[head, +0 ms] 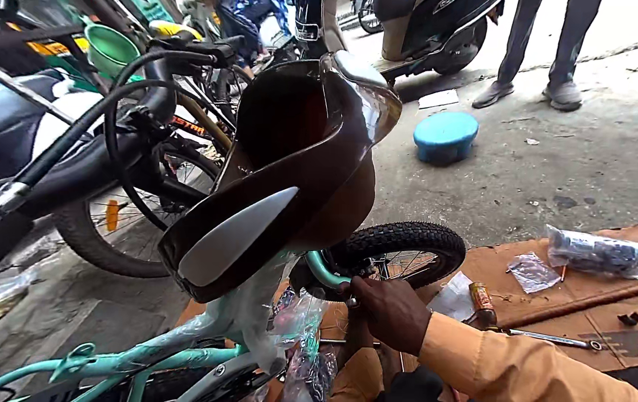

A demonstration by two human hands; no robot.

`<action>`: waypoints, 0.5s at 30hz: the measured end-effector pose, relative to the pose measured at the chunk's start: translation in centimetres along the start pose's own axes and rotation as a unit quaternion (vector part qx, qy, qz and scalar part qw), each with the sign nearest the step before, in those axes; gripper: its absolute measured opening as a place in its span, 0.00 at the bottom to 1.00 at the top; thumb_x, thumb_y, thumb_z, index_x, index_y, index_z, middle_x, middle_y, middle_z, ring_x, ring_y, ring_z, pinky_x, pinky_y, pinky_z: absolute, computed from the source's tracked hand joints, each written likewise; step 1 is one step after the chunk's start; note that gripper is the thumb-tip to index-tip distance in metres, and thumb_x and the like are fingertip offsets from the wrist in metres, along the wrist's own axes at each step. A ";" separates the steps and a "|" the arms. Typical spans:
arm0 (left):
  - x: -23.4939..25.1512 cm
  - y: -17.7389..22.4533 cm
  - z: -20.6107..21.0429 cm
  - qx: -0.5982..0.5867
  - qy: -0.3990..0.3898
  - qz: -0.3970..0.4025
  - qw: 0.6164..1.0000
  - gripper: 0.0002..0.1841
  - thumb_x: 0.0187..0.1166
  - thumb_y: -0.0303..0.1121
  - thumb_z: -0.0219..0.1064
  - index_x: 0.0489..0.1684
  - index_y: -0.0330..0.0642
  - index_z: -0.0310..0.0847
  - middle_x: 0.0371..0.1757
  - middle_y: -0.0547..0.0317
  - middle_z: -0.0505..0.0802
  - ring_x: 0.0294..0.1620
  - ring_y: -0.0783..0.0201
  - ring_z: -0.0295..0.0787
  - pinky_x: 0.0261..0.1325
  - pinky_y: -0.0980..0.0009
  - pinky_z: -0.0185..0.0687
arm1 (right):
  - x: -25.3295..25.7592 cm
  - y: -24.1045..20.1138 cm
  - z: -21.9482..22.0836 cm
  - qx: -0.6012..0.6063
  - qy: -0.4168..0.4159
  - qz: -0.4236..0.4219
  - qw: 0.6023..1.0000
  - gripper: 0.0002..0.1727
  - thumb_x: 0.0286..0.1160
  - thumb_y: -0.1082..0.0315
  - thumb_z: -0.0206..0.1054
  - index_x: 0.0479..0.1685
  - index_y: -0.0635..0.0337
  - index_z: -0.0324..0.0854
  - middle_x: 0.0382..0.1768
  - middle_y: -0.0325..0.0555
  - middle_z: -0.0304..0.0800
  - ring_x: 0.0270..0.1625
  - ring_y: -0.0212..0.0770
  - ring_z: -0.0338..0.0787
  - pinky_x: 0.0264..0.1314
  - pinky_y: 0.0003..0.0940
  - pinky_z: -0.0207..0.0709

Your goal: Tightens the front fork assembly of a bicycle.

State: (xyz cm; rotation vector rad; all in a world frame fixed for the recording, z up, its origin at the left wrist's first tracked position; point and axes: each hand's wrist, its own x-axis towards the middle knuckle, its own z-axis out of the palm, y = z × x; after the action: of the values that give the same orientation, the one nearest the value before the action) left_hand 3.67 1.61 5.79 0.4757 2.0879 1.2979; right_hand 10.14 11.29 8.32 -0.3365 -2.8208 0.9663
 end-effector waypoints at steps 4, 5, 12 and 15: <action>0.9 -0.8 0.2 -0.079 0.017 0.003 0.997 0.16 0.84 0.16 0.54 0.67 0.19 0.70 0.58 0.41 0.85 0.56 0.68 0.80 0.64 0.77 0.73 | 0.1 0.0 0.2 -0.005 -0.014 0.005 1.000 0.13 0.89 0.63 0.54 0.62 0.54 0.78 0.45 0.53 0.90 0.45 0.57 0.93 0.42 0.57 0.83; 1.3 -1.7 0.2 -0.085 0.003 0.034 0.996 0.17 0.84 0.16 0.53 0.69 0.18 0.69 0.59 0.40 0.85 0.57 0.68 0.80 0.65 0.78 0.73 | 0.2 0.0 0.1 -0.012 -0.022 0.009 1.000 0.13 0.89 0.62 0.54 0.62 0.53 0.77 0.45 0.51 0.90 0.45 0.56 0.93 0.42 0.56 0.83; 0.6 -0.5 -0.1 0.037 -0.013 -0.019 0.999 0.20 0.88 0.20 0.50 0.77 0.19 0.64 0.71 0.35 0.81 0.71 0.62 0.76 0.75 0.74 0.67 | 0.5 -0.2 0.2 -0.046 -0.019 0.008 0.999 0.12 0.89 0.62 0.53 0.60 0.53 0.77 0.43 0.49 0.89 0.43 0.54 0.92 0.39 0.53 0.83; 0.3 -1.3 -0.2 0.059 -0.015 0.004 0.998 0.20 0.88 0.20 0.51 0.76 0.18 0.65 0.70 0.36 0.81 0.70 0.65 0.76 0.75 0.78 0.66 | 0.5 0.1 1.0 -0.062 0.003 -0.005 0.998 0.10 0.88 0.62 0.55 0.57 0.52 0.78 0.39 0.47 0.88 0.37 0.51 0.92 0.35 0.50 0.83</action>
State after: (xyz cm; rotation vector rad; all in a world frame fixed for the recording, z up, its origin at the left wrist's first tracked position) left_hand 3.38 1.05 4.56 0.5511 2.1471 1.1702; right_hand 9.49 10.91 7.48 -0.3376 -2.8808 0.7872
